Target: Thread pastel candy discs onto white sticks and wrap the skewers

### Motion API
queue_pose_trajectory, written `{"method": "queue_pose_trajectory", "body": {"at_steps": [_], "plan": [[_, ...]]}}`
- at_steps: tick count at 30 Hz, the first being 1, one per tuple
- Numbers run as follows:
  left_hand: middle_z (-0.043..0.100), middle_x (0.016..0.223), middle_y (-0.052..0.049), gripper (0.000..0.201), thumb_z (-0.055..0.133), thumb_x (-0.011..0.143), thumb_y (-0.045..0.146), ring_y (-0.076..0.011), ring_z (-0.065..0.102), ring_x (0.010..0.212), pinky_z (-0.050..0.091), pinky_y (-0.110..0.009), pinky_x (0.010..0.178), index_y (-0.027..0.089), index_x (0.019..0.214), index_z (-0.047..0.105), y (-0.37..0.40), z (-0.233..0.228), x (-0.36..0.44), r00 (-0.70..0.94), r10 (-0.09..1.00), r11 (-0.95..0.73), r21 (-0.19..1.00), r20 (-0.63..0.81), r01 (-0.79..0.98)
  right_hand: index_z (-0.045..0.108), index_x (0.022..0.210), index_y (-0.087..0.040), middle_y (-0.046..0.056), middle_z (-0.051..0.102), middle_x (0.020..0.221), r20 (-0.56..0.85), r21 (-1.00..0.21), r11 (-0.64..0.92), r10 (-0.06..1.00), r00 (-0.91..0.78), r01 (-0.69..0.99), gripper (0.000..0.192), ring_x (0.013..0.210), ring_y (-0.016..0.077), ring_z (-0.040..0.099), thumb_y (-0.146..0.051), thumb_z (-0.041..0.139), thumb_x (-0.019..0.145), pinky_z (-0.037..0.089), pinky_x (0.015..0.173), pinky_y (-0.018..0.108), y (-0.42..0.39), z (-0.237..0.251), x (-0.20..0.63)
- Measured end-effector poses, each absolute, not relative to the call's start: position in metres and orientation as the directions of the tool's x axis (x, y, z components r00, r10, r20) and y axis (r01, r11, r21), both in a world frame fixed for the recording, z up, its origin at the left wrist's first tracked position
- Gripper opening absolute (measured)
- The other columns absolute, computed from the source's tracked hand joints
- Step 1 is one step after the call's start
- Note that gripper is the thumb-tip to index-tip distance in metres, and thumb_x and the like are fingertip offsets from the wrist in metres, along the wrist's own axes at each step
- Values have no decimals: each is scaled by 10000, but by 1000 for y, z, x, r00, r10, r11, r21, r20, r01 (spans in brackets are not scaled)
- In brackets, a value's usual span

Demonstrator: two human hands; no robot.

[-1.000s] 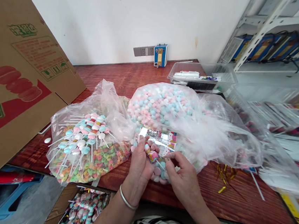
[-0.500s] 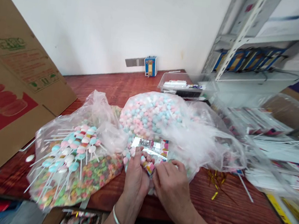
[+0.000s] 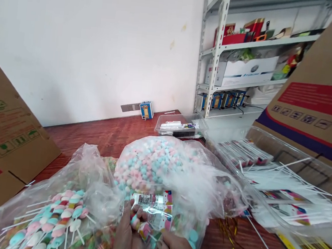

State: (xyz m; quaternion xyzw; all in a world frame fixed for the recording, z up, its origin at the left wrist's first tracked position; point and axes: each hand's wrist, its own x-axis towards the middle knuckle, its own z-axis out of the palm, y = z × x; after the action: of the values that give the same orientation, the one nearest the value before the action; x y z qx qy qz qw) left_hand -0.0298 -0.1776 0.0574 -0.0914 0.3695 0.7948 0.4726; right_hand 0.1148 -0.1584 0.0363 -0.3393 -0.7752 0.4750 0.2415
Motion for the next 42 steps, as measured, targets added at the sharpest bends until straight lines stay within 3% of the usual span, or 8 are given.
{"method": "queue_pose_trajectory", "body": {"at_steps": [5,10,14,18,22,30,36,42], "plan": [[444,585,86,146,680,792,118,-26,442,434,420,-120,440,153,824,542,-174,67,-3,-545,712,-298,512,-444,-806,534,820,-231,63,682,792,93,-853,397,753,-651,337,297,722,220,646,-316,285,959,478,649,316,-166,43,110],[627,776,2,285,732,780,325,-91,611,659,514,-194,645,153,962,597,-174,66,15,-541,766,-270,590,-348,-761,533,909,-210,66,673,832,173,-838,436,784,-596,329,287,748,210,643,-333,286,988,458,658,298,-157,48,107],[675,996,-61,432,787,726,303,-142,662,850,515,-246,772,175,1074,566,-184,66,6,-644,740,-204,848,-194,-490,468,784,-227,-2,567,637,185,-827,423,827,-531,371,303,569,176,542,-373,302,992,387,541,267,-150,50,113],[669,935,-51,343,778,697,163,-138,650,773,495,-240,747,176,978,582,-193,65,4,-709,705,-122,988,17,-98,475,817,-223,-1,579,665,175,-855,391,835,-521,340,279,583,171,541,-356,298,986,392,543,264,-152,51,113],[647,858,-20,206,688,763,133,-138,605,728,455,-228,718,196,942,609,-197,64,6,-733,665,-50,987,146,151,475,817,-222,13,600,691,189,-838,416,828,-528,353,263,607,183,564,-318,285,973,408,569,283,-158,51,109],[632,779,-32,122,687,761,114,-176,522,743,382,-228,738,221,817,700,-200,65,4,-700,686,-31,970,196,242,472,844,-223,20,606,707,220,-830,433,833,-508,352,242,624,189,582,-308,289,977,434,576,287,-159,48,104],[607,709,-38,51,730,762,233,-163,508,705,416,-228,732,200,729,710,-196,69,1,-602,783,-110,988,154,111,476,826,-230,-9,579,659,229,-865,406,842,-489,295,286,580,161,575,-330,273,1002,421,540,254,-145,54,102],[692,923,-60,408,772,683,497,-228,662,856,545,-329,735,232,981,688,-173,61,-8,-558,776,-160,765,-293,-624,578,750,-278,-15,633,553,411,-728,584,791,-454,360,250,446,167,571,-464,463,871,384,418,259,-137,58,98]]}}
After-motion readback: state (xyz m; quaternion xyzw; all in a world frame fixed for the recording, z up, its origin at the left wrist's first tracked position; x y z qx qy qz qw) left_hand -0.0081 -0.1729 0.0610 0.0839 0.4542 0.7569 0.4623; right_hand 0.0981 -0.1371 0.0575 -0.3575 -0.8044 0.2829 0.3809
